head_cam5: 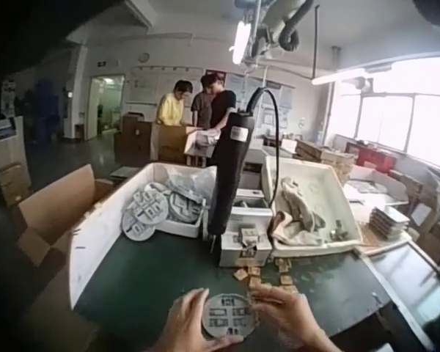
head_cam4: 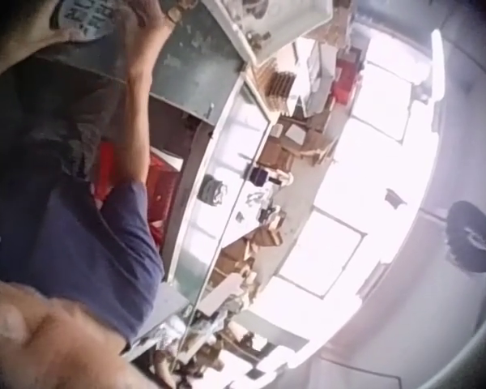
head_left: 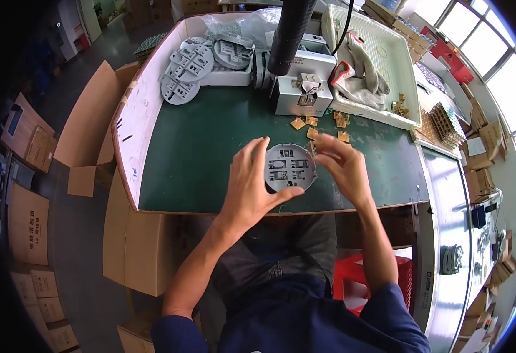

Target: Manually assembling electronic circuit boards into circular plastic housings and securing them using an overhead electric screwdriver.

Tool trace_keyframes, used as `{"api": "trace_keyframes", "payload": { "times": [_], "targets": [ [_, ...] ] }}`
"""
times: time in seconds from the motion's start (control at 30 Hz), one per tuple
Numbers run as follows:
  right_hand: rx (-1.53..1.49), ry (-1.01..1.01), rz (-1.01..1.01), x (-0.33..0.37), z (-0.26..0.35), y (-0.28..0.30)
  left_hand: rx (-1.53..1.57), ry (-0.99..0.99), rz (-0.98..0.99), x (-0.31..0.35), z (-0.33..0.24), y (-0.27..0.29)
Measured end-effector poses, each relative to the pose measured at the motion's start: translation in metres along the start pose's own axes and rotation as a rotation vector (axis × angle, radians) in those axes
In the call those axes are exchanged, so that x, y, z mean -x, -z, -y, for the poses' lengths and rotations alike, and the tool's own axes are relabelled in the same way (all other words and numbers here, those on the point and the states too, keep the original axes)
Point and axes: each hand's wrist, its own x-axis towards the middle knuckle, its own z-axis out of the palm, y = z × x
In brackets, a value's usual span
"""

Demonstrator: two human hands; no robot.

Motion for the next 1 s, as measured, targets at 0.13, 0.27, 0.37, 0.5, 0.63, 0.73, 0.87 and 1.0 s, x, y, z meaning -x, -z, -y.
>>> {"api": "trace_keyframes", "payload": {
  "times": [0.13, 0.27, 0.37, 0.5, 0.63, 0.73, 0.87, 1.0],
  "targets": [
    [0.475, 0.159, 0.011, -0.025, 0.007, 0.0, -0.168, 0.025, 0.032, 0.005, -0.002, -0.023],
    [0.663, 0.321, 0.132, -0.037, 0.006, -0.012, -0.192, 0.007, 0.07, 0.003, 0.0, -0.029],
    [0.692, 0.29, 0.182, -0.04, 0.002, -0.016, -0.133, 0.031, 0.092, 0.003, 0.002, -0.031],
    [0.736, 0.315, 0.193, -0.04, 0.002, -0.02, -0.061, 0.018, 0.041, 0.003, 0.004, -0.032],
    [0.753, 0.296, 0.214, -0.039, 0.005, -0.02, -0.045, 0.026, 0.016, 0.004, 0.004, -0.034],
    [0.767, 0.271, 0.226, -0.037, 0.014, -0.019, -0.044, 0.024, 0.012, 0.005, 0.006, -0.035],
    [0.769, 0.338, 0.244, -0.026, 0.002, -0.014, -0.087, 0.022, 0.035, 0.006, 0.005, -0.034],
    [0.961, 0.495, 0.29, -0.019, 0.001, -0.007, -0.14, 0.029, 0.071, 0.007, 0.003, -0.031]
  ]
}}
